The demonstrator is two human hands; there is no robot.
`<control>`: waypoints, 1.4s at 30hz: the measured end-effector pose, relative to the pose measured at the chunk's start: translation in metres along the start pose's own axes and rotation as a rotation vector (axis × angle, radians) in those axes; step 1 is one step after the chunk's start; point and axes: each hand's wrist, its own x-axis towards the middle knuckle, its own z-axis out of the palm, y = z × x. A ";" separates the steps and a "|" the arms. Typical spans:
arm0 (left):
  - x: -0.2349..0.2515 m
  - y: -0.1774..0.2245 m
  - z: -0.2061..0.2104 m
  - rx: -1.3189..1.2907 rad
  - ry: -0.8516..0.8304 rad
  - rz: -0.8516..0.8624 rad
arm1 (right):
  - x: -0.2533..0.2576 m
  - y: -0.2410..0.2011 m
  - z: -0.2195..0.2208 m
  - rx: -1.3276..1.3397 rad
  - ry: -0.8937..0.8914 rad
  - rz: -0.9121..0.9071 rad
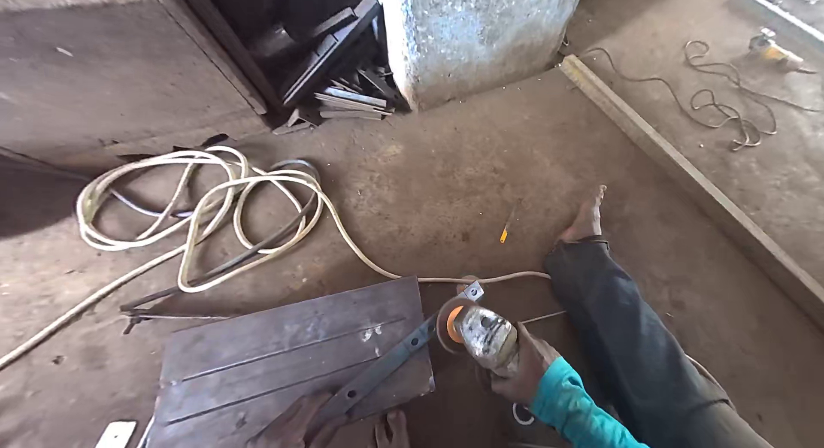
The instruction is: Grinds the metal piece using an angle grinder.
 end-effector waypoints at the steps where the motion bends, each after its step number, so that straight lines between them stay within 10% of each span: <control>1: -0.001 0.004 -0.004 -0.034 -0.005 0.033 | 0.003 -0.001 0.000 0.031 0.043 0.026; 30: -0.006 0.005 -0.006 -0.051 -0.014 0.060 | 0.010 -0.004 0.002 0.022 0.184 0.061; 35: -0.003 0.008 -0.007 -0.058 -0.002 0.052 | -0.008 -0.013 0.011 -0.015 -0.031 -0.016; 42: -0.006 -0.001 0.007 -0.020 0.124 0.095 | 0.009 0.000 0.008 0.025 0.247 0.033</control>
